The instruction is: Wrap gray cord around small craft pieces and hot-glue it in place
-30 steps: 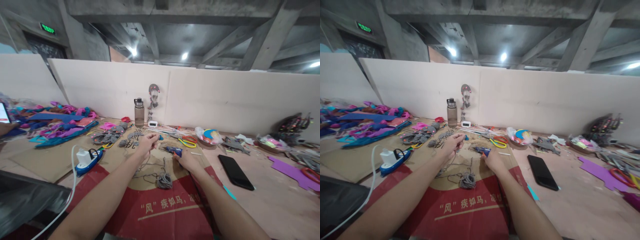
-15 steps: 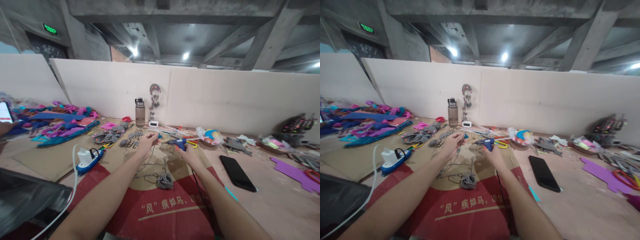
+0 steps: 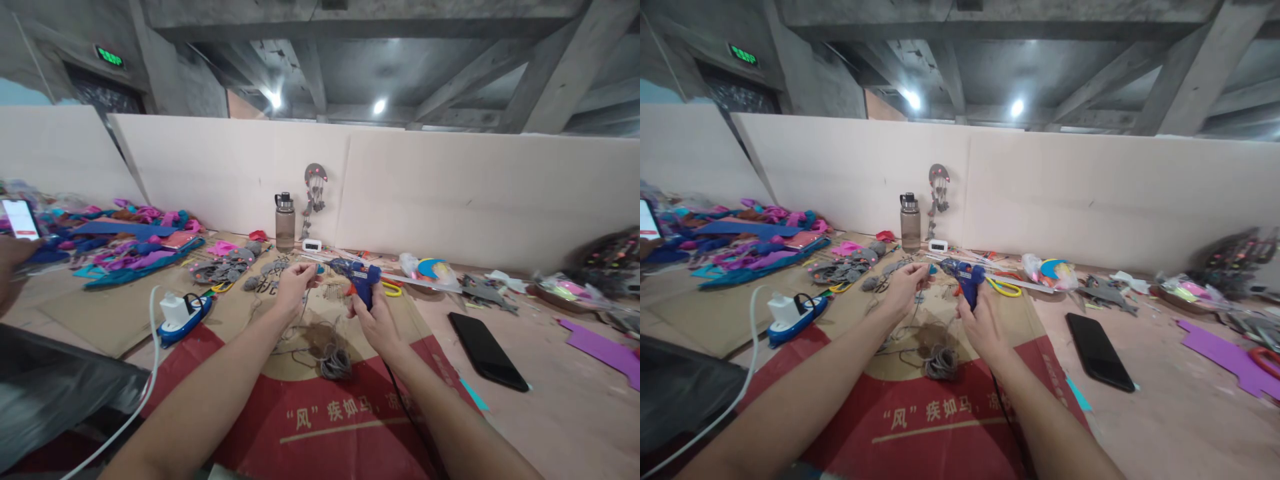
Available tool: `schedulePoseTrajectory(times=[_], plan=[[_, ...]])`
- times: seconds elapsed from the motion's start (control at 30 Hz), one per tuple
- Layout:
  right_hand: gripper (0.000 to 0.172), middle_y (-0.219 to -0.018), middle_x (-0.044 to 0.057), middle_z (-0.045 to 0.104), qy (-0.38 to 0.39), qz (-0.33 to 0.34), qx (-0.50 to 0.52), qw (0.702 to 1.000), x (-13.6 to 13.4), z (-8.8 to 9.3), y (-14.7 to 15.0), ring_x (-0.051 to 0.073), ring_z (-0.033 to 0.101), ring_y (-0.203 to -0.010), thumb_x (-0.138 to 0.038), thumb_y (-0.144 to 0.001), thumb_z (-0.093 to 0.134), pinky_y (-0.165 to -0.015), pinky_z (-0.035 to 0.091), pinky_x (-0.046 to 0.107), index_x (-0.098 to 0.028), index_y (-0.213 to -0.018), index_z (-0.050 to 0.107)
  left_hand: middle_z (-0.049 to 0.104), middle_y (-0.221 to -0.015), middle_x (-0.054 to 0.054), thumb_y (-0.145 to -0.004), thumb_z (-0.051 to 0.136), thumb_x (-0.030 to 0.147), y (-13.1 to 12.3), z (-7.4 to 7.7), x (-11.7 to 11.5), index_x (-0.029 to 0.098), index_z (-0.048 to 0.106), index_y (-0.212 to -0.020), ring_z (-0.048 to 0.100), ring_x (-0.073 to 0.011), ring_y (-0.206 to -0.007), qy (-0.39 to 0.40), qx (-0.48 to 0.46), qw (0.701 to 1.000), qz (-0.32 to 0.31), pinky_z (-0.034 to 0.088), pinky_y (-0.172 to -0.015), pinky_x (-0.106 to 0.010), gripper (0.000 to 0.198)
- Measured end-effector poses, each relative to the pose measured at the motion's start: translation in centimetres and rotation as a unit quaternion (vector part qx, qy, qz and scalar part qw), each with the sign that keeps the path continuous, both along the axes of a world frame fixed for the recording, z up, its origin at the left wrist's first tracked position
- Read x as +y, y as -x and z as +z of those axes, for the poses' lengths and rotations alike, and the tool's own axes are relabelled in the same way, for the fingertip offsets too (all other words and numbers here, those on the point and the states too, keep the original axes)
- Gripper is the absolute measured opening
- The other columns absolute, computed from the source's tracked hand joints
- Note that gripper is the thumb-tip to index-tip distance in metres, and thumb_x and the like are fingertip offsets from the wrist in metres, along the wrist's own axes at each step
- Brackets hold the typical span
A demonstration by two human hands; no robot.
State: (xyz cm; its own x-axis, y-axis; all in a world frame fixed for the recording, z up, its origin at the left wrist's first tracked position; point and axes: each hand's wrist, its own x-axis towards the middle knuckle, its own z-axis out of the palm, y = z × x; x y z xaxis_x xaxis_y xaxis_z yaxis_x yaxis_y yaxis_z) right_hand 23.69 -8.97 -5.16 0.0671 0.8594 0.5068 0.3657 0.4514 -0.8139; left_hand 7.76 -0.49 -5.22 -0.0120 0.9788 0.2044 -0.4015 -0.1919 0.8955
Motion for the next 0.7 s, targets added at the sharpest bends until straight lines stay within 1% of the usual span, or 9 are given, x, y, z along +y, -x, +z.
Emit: schedulePoseTrajectory(times=[0.07,0.17,0.23,0.33,0.4,0.57,0.7], plan=[[0.022,-0.088,0.006,0.061,-0.017,-0.024,-0.052,0.998,0.07,-0.33,-0.29,0.014,0.055,-0.062,-0.032,-0.088,0.042,-0.064,0.051,0.03,-0.019,-0.104,0.051,0.064,-0.069,-0.002,-0.059,0.078,0.04,-0.02,-0.02,0.01,0.013,0.065,-0.074,0.06,-0.0108,-0.058,-0.003,-0.004,1.0,-0.004,0.044,-0.053,-0.021,0.033],[0.025,-0.091,0.008,0.061,-0.035,-0.06,-0.111,0.991,0.06,-0.5,-0.64,0.019,0.059,-0.077,-0.032,-0.09,0.041,-0.074,0.05,0.034,-0.018,-0.107,0.053,0.065,-0.071,-0.003,-0.061,0.077,0.038,-0.08,-0.06,-0.07,0.013,0.066,-0.076,0.061,-0.0109,-0.059,-0.006,0.004,1.0,-0.003,0.044,-0.054,-0.022,0.032],[0.027,-0.096,0.01,0.061,-0.044,-0.071,-0.134,0.987,-0.02,-0.39,-0.68,0.021,0.059,-0.087,-0.031,-0.09,0.041,-0.082,0.048,0.037,-0.018,-0.11,0.053,0.065,-0.071,-0.003,-0.061,0.077,0.037,-0.13,-0.04,-0.16,0.013,0.066,-0.076,0.061,-0.0113,-0.06,-0.009,0.01,1.0,-0.002,0.045,-0.054,-0.022,0.03],[0.03,-0.106,0.012,0.06,-0.06,-0.087,-0.152,0.983,-0.11,-0.13,-0.52,0.023,0.056,-0.097,-0.031,-0.088,0.043,-0.089,0.044,0.039,-0.017,-0.112,0.053,0.065,-0.069,-0.003,-0.062,0.077,0.036,-0.16,0.02,-0.27,0.013,0.066,-0.075,0.061,-0.0117,-0.06,-0.009,0.014,1.0,-0.004,0.045,-0.055,-0.022,0.029],[0.032,-0.108,0.013,0.059,-0.071,-0.092,-0.157,0.981,-0.11,-0.04,-0.4,0.023,0.056,-0.098,-0.03,-0.087,0.043,-0.09,0.043,0.039,-0.015,-0.114,0.052,0.065,-0.067,-0.003,-0.061,0.077,0.037,-0.15,0.08,-0.3,0.013,0.066,-0.074,0.061,-0.0118,-0.059,-0.006,0.013,1.0,-0.006,0.045,-0.055,-0.022,0.029],[0.032,-0.109,0.013,0.059,-0.076,-0.072,-0.162,0.981,-0.06,-0.15,-0.26,0.022,0.056,-0.097,-0.027,-0.088,0.043,-0.091,0.043,0.039,-0.014,-0.116,0.048,0.064,-0.066,-0.002,-0.061,0.077,0.038,-0.18,0.18,-0.37,0.013,0.066,-0.074,0.061,-0.0123,-0.059,-0.01,0.009,1.0,-0.008,0.046,-0.055,-0.023,0.031],[0.03,-0.102,0.012,0.061,-0.063,-0.061,-0.159,0.983,-0.11,-0.21,-0.16,0.023,0.058,-0.097,-0.028,-0.089,0.042,-0.089,0.045,0.038,-0.015,-0.115,0.048,0.063,-0.066,-0.002,-0.06,0.078,0.039,-0.25,0.22,-0.59,0.014,0.065,-0.073,0.06,-0.0124,-0.058,-0.014,0.013,1.0,-0.004,0.046,-0.054,-0.024,0.032]])
